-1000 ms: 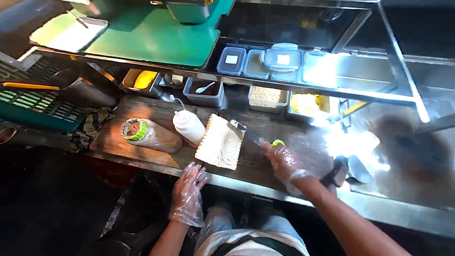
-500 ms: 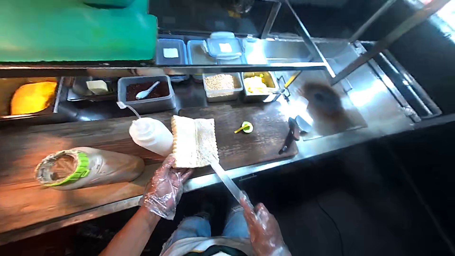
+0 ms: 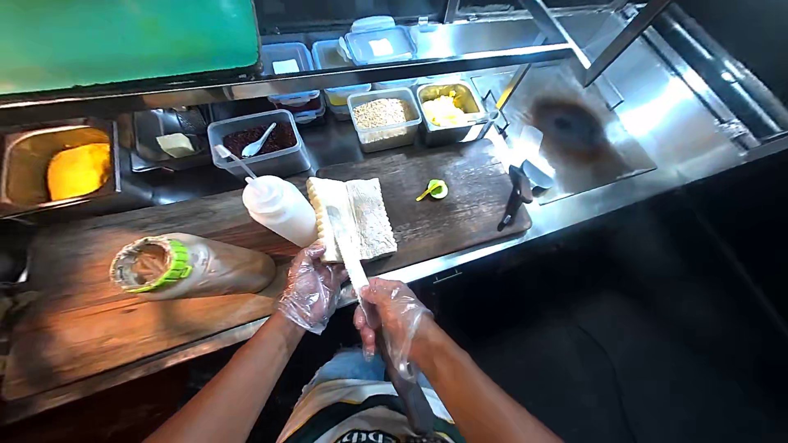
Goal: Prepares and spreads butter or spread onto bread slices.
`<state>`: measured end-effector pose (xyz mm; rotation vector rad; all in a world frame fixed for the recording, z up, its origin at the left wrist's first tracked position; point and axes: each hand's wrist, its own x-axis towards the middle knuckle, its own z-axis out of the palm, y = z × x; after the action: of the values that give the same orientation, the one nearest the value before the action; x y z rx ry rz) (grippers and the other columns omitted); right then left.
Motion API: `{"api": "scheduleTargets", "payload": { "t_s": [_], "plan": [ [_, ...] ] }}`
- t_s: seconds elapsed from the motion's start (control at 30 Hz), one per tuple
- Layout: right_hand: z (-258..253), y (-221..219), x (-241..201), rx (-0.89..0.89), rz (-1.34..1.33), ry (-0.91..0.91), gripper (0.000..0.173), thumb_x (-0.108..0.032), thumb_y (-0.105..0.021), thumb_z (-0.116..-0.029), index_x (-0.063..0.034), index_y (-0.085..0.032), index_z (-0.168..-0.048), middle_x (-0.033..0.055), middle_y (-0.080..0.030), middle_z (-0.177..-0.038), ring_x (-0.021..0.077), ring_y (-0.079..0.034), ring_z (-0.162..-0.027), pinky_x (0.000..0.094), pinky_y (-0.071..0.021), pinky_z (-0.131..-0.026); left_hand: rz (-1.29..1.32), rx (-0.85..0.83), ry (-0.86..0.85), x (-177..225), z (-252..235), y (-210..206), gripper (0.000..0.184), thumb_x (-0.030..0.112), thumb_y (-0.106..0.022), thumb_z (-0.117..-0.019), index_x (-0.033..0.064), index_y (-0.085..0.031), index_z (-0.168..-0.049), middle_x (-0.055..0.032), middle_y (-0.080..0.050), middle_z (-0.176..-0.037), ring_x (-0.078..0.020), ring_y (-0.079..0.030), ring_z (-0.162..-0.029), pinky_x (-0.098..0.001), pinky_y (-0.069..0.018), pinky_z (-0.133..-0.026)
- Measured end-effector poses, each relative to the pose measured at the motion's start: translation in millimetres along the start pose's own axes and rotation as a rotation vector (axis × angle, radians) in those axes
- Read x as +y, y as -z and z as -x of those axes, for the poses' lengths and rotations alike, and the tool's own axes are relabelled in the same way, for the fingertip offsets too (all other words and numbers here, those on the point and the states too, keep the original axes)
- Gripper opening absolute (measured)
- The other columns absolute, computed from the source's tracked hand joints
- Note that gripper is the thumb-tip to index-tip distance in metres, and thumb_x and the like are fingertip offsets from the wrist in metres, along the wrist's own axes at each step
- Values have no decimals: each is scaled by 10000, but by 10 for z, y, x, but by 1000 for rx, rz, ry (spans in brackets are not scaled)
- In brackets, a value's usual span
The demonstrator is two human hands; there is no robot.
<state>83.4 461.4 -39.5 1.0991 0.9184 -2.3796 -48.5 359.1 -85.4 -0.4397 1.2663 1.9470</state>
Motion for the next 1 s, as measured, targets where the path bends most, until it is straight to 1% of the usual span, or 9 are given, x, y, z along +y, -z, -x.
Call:
{"api": "scheduleTargets", "payload": {
  "t_s": [0.13,0.23,0.3,0.33,0.37,0.53,0.8,0.93,1.0],
  "plan": [
    [478,127,278,-45,-3,-114,282,-263,-430,-1088,-55,-580,-1205,49,-567,-648,135,-543,-441,284,-503,-400,28,59,-10,21,-73,87,177,213,-458,-1036,123,-609,-1059,-45,-691,-906,-146,-693,-785,-331,-601,-673],
    [625,52,142,186,332,48,301,-235,-421,-1102,-122,-533,-1357,68,-627,-731,141,-573,-485,284,-517,-442,62,-38,51,23,38,181,281,295,-441,-1075,117,-570,-1249,-101,-687,-1132,-245,-696,-1016,-446,-595,-868],
    [329,-58,47,401,820,148,503,-192,-454,-1096,-271,-388,-1588,85,-708,-1011,184,-667,-787,361,-570,-741,60,-76,99,-52,137,219,414,366,-426,-1090,109,-494,-1408,-139,-635,-1313,-300,-651,-1178,-508,-546,-990],
    [153,-119,20,426,1039,145,621,-164,-466,-1081,-315,-247,-1643,123,-692,-1230,252,-690,-1046,450,-558,-944,48,-86,111,-93,172,209,437,390,-412,-1094,109,-494,-1418,-126,-638,-1319,-282,-647,-1184,-488,-542,-998],
    [-5,-198,33,426,1189,117,716,-138,-487,-1054,-322,-154,-1660,158,-640,-1334,308,-655,-1178,513,-529,-1014,33,-82,105,-115,186,176,428,391,-405,-1097,101,-519,-1390,-110,-657,-1278,-256,-657,-1155,-456,-550,-981],
    [-23,-461,89,357,1442,-76,834,-132,-474,-1039,-330,49,-1656,195,-563,-1406,355,-675,-1136,539,-561,-926,-20,-43,17,-95,94,44,292,329,-432,-1091,125,-593,-1225,-34,-690,-1036,-137,-680,-935,-332,-582,-819],
    [298,-317,87,190,1512,-175,851,-86,-497,-1005,-313,-8,-1663,200,-506,-1480,380,-675,-1142,569,-569,-919,-1,-17,4,-136,65,36,279,293,-435,-1091,108,-572,-1248,-65,-687,-1082,-195,-689,-998,-414,-591,-880],
    [527,-149,90,156,1570,-180,863,-64,-490,-994,-330,-15,-1663,216,-555,-1404,390,-673,-1125,579,-568,-899,30,0,-3,-166,45,46,270,295,-431,-1088,112,-578,-1220,-59,-687,-1047,-195,-688,-971,-417,-587,-873],
    [688,137,53,196,1508,-54,798,-60,-470,-1004,-367,-128,-1657,193,-614,-1343,359,-654,-1172,561,-543,-964,22,15,-15,-174,32,60,259,282,-411,-1086,116,-588,-1177,-55,-691,-1010,-194,-690,-934,-413,-584,-865]
  ]
}}
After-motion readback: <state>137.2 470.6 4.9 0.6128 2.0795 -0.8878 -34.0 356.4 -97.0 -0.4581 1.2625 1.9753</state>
